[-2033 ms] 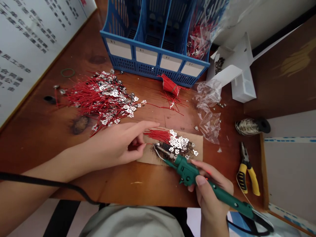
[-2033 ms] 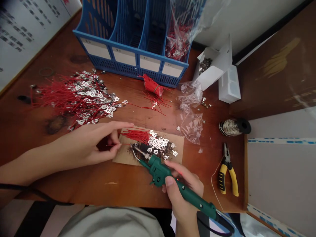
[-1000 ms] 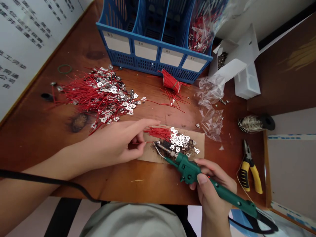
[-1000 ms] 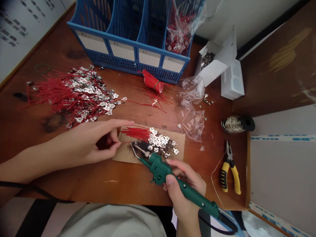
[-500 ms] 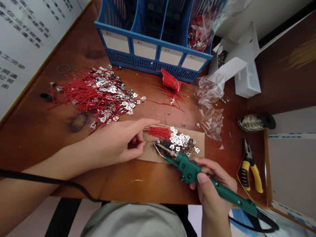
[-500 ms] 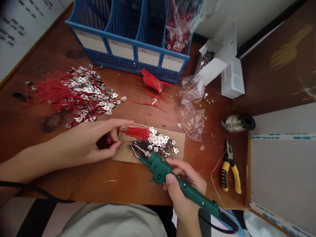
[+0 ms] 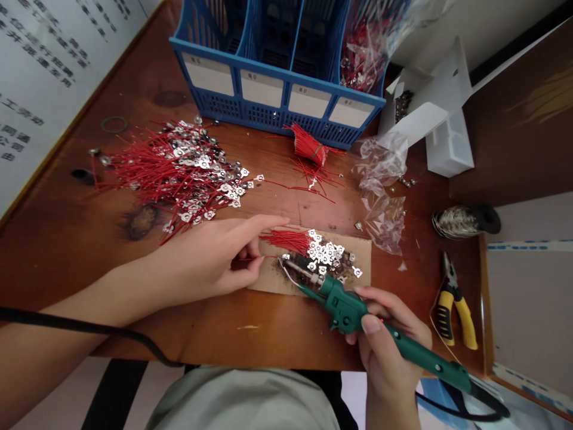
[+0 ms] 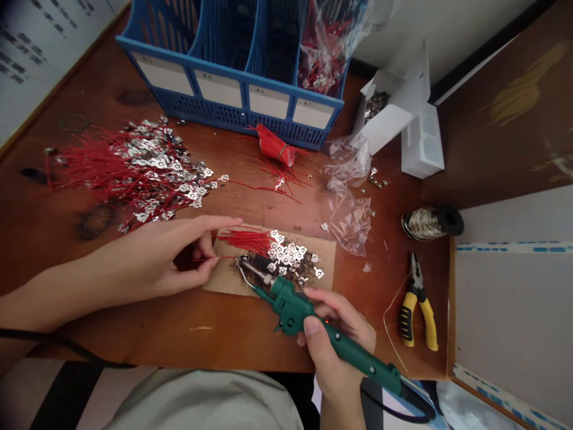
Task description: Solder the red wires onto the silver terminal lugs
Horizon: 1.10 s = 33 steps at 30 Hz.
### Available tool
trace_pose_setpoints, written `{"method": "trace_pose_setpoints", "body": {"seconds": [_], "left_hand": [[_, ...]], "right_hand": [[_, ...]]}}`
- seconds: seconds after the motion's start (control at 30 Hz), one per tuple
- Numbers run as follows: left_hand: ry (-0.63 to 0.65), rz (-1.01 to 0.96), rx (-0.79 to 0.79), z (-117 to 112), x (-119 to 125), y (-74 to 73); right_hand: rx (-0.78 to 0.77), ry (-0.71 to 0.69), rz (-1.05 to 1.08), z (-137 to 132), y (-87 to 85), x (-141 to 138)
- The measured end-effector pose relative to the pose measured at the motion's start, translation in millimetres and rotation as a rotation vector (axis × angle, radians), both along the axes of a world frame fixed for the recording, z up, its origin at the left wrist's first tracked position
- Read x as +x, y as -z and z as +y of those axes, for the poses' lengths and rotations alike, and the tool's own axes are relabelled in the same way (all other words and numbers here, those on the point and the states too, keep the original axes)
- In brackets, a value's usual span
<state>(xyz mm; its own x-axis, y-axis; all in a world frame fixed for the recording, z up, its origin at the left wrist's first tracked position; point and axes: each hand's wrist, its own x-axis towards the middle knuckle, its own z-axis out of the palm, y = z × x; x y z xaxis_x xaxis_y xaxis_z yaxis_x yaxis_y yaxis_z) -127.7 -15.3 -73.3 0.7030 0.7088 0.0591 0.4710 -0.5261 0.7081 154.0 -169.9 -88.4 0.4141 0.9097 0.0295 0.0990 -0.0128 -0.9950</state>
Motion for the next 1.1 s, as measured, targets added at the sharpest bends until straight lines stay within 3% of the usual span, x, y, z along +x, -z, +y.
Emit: {"method": "trace_pose_setpoints", "body": {"seconds": [0.17,0.37,0.57,0.97,1.1], "left_hand": [[0.001,-0.001,0.001,0,0,-0.7],[0.003,0.001,-0.006,-1,-1,1.2],[0.005,0.001,-0.026,-1,1,-1.0],[0.014,-0.032,0.014,0,1,-3.2],[0.007,-0.025,0.024,-1,2,-3.8]], "right_hand": [[-0.06,0.045,0.027,0,-1.0,-1],[0.12,-0.128,0.005,6,7.8,13],[0.111,0.017,0.141,11,3.9,9],[0.134,0.018,0.239,11,3.3,10],[0.166,-0.038,0.237,15,2.3,10]]}}
